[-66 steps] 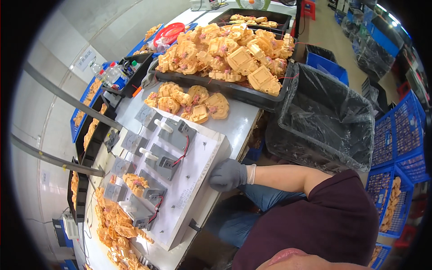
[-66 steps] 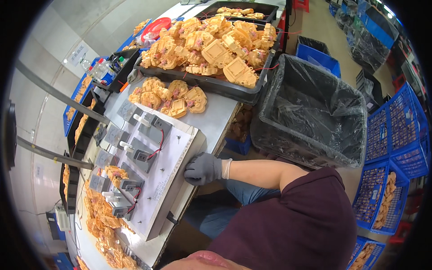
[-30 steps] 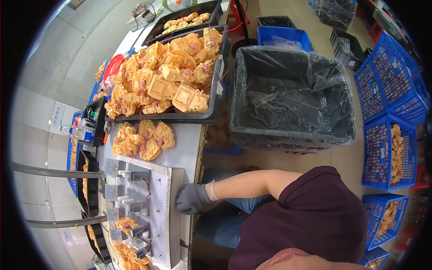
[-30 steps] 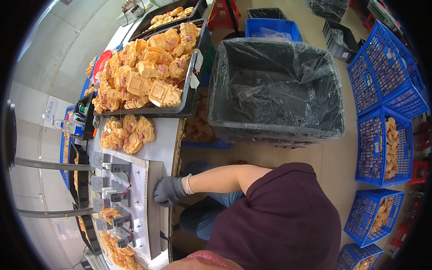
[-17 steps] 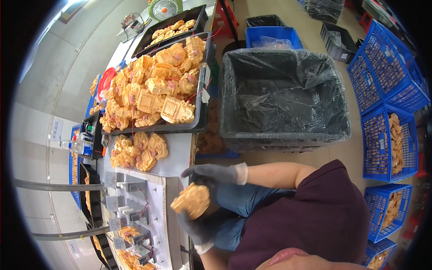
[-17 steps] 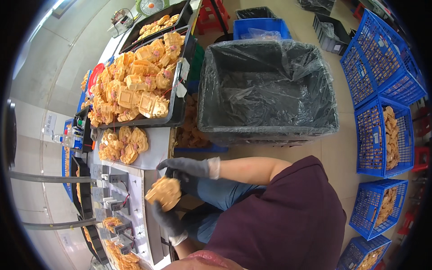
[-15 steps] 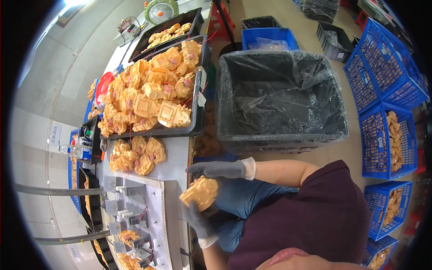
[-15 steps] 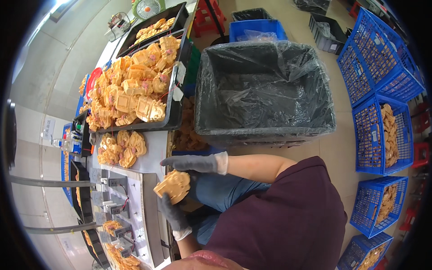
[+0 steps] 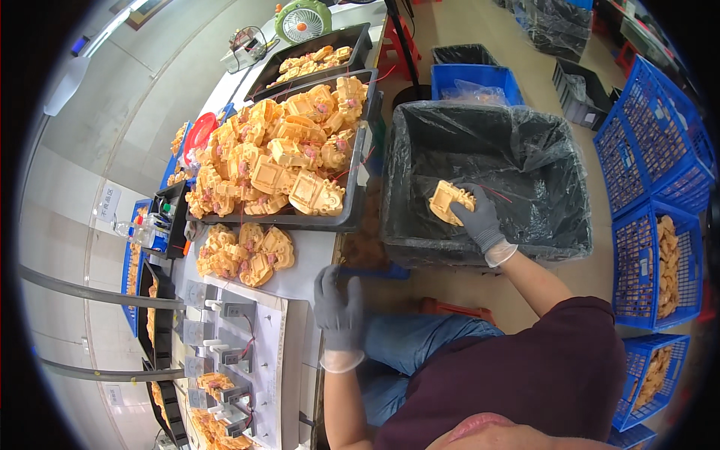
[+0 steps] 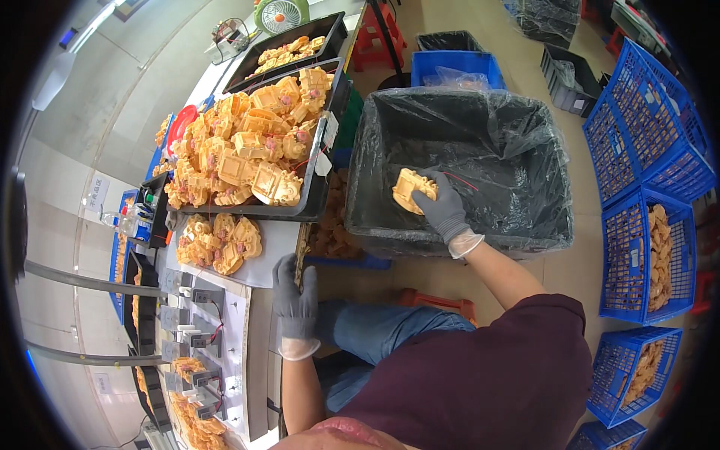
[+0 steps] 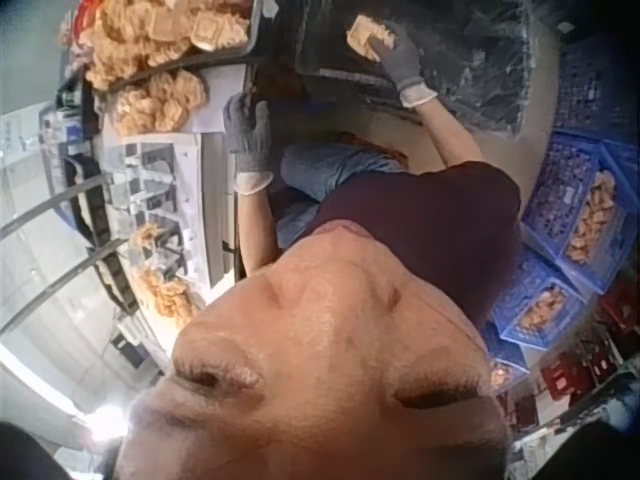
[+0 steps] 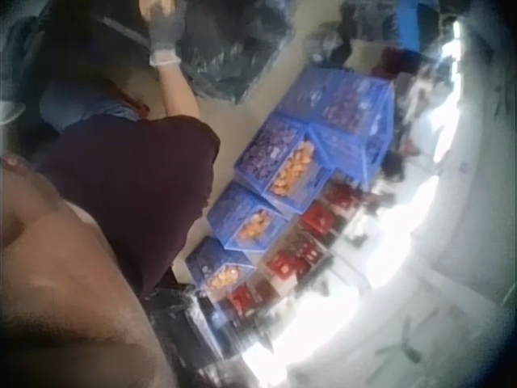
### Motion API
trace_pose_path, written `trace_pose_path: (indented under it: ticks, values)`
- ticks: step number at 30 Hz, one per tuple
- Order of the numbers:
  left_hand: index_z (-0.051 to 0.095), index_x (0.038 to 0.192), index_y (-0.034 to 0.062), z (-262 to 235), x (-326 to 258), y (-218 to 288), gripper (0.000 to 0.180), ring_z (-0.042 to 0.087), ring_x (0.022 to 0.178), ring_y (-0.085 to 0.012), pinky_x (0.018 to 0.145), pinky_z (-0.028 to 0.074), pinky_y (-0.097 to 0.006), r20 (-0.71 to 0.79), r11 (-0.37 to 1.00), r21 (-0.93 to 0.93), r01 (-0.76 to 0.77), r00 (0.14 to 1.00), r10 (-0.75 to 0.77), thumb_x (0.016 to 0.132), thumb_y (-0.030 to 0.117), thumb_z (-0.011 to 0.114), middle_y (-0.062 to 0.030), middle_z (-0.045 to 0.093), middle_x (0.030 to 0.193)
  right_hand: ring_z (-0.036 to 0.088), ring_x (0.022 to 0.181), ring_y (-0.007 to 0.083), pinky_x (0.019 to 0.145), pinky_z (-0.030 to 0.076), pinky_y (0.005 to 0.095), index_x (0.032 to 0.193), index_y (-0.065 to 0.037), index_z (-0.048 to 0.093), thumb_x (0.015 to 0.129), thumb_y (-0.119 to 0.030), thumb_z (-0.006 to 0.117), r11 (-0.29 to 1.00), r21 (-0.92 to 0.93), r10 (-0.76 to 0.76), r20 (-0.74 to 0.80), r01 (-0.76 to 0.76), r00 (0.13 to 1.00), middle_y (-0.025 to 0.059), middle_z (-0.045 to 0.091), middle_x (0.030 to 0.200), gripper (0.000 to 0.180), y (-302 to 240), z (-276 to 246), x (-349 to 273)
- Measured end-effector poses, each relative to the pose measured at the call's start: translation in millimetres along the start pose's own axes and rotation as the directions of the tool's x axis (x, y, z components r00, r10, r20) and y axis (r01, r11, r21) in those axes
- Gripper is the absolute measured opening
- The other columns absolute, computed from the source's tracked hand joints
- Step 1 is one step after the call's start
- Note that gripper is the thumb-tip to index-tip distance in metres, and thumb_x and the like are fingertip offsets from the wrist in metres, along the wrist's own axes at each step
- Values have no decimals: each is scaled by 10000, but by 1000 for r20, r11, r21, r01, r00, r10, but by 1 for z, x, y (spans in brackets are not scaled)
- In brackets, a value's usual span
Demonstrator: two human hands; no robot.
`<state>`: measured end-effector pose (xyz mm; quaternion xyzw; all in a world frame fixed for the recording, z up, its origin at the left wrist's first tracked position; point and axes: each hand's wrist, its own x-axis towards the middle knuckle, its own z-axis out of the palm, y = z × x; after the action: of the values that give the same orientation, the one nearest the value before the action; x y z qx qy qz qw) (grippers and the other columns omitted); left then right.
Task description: The person assembles small electronic components by hand. They pick up yellow plastic housings and insert them into a metal jig, then connect red and black wires to the terminals. The person repeats this process for multiple units, occasionally discarding defective parts into a bin.
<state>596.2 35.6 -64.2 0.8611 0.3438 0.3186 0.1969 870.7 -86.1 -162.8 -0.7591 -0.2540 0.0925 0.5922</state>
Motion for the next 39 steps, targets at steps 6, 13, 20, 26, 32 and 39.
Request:
trace_pose_path:
  ticks: [6,13,20,26,32,39]
  values:
    - [567,1054,63,44,21,-45,333,521,1063,-338,862,467,-420,-17,921,369,-123,990,139,727,87,627,-127,543,1153,608,944,360,814,476,435,1193,-132,512,757,-371,645,901,-435,90,194,3,977,172,625,1061,514,34,-4,-12]
    - [573,996,39,50,16,-59,334,456,1114,-386,903,439,-474,50,891,413,-189,981,185,676,106,642,-167,478,1221,623,910,336,774,494,429,1173,-164,515,753,-364,631,786,-582,-41,288,209,957,128,620,1080,479,20,5,-24]
    - [553,943,-1,45,14,-58,328,453,1072,-381,925,404,-469,65,866,444,-231,972,226,642,110,619,-208,460,1200,620,918,339,782,492,425,1179,-165,514,759,-349,624,767,-600,-65,282,229,957,130,618,1089,472,16,7,-25]
    - [551,907,-7,42,14,-58,299,460,1047,-382,903,404,-474,58,871,425,-246,968,245,643,119,616,-223,469,1173,609,944,340,813,484,418,1176,-131,522,768,-327,620,773,-591,-67,287,232,956,139,623,1072,462,4,5,-28]
    - [516,853,-28,42,17,-56,263,457,957,-381,837,401,-458,-8,858,418,-299,943,332,634,82,610,-233,475,1113,610,939,334,798,484,418,1159,-120,533,771,-323,621,766,-593,-92,279,247,956,139,623,1070,447,14,6,-24]
    - [552,908,-21,43,8,-73,309,460,1049,-405,919,398,-475,-48,899,367,-238,961,274,639,120,610,-250,483,1151,604,953,339,799,480,414,1134,-104,570,763,-292,650,776,-562,-157,270,288,950,143,629,1065,424,21,17,-25]
